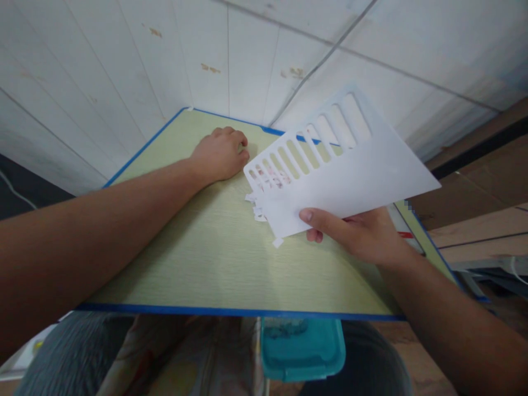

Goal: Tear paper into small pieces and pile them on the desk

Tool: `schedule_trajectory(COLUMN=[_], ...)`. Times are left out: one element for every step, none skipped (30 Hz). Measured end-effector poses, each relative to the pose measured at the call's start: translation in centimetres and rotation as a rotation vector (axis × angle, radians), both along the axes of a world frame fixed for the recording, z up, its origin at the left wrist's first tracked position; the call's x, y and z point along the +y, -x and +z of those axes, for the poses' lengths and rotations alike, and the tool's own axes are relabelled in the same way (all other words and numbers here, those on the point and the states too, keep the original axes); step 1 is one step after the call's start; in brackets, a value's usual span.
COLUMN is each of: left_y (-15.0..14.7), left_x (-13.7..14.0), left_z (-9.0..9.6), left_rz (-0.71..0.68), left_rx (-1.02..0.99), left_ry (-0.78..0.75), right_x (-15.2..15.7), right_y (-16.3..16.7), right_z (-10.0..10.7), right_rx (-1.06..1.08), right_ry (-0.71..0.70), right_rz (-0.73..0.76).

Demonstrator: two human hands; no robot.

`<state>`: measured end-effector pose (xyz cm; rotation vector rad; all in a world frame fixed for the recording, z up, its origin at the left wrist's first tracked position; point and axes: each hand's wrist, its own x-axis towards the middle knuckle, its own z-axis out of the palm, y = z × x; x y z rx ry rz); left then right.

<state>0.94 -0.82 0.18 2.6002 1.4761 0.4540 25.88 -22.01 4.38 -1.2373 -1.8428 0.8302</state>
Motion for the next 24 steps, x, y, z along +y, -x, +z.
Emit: schedule_trajectory(left_y=[-0.17, -0.32, -0.46, -0.57, -0.65, -0.70, -0.72, -0.72, -0.70, -0.67, -0.64, -0.61, -0.59, -0.57, -0.56, -0.56, -0.56, -0.55, -0.54, -0.51, -0.47, -0.41, -0.34, -0.27], left_x=[-0.21, -0.38, -0.51, -0.58, -0.61, -0.61, -0.60, -0.59, -0.60, -0.63, -0.69, -0.77, -0.86, -0.93, -0.97, -0.97, -0.92, -0.82, -0.69, -0.54, -0.40, -0.27, -0.18, -0.15], left_z=[0.13, 0.23, 0.31, 0.34, 0.34, 0.32, 0.28, 0.25, 0.24, 0.25, 0.28, 0.31, 0.35, 0.38, 0.39, 0.38, 0.33, 0.27, 0.19, 0.12, 0.05, 0.01, 0.00, 0.03], left_rz=[0.022, 0.040, 0.047, 0.049, 0.050, 0.050, 0.051, 0.054, 0.059, 0.060, 0.058, 0.056, 0.056, 0.055, 0.054, 0.055, 0.058, 0.060, 0.061, 0.063, 0.064, 0.058, 0.039, 0.014], left_rx=[0.001, 0.002, 0.002, 0.000, -0.008, -0.020, -0.034, -0.044, -0.047, -0.045, -0.041, -0.038, -0.038, -0.041, -0.046, -0.050, -0.049, -0.044, -0.040, -0.038, -0.035, -0.032, -0.032, -0.032], left_ry=[0.009, 0.017, 0.020, 0.019, 0.013, 0.007, 0.000, -0.003, -0.002, 0.002, 0.007, 0.011, 0.015, 0.018, 0.018, 0.017, 0.015, 0.013, 0.009, 0.006, 0.004, 0.003, 0.000, -0.004], right_x=[0.01, 0.04, 0.08, 0.13, 0.18, 0.21, 0.23, 0.22, 0.18, 0.13, 0.07, 0.02, -0.03, -0.06, -0.08, -0.09, -0.08, -0.08, -0.09, -0.12, -0.16, -0.23, -0.31, -0.41], right_y=[-0.06, -0.12, -0.18, -0.25, -0.32, -0.40, -0.48, -0.56, -0.62, -0.67, -0.70, -0.71, -0.71, -0.69, -0.65, -0.62, -0.58, -0.54, -0.51, -0.49, -0.48, -0.47, -0.48, -0.49], right_z=[-0.09, -0.18, -0.27, -0.35, -0.42, -0.47, -0.49, -0.50, -0.48, -0.45, -0.41, -0.36, -0.32, -0.28, -0.25, -0.23, -0.22, -0.23, -0.23, -0.21, -0.18, -0.13, -0.05, 0.04], right_rx=[-0.014, -0.023, -0.029, -0.033, -0.036, -0.035, -0.030, -0.026, -0.023, -0.021, -0.018, -0.018, -0.019, -0.020, -0.019, -0.018, -0.015, -0.008, 0.003, 0.014, 0.025, 0.032, 0.035, 0.032], right_ry=[0.001, 0.005, 0.013, 0.023, 0.039, 0.058, 0.078, 0.104, 0.131, 0.156, 0.174, 0.186, 0.193, 0.197, 0.197, 0.198, 0.200, 0.201, 0.202, 0.207, 0.218, 0.240, 0.269, 0.304], right_rz=[0.014, 0.023, 0.028, 0.033, 0.039, 0.047, 0.058, 0.068, 0.079, 0.085, 0.088, 0.089, 0.088, 0.086, 0.085, 0.082, 0.082, 0.081, 0.087, 0.099, 0.116, 0.138, 0.163, 0.188])
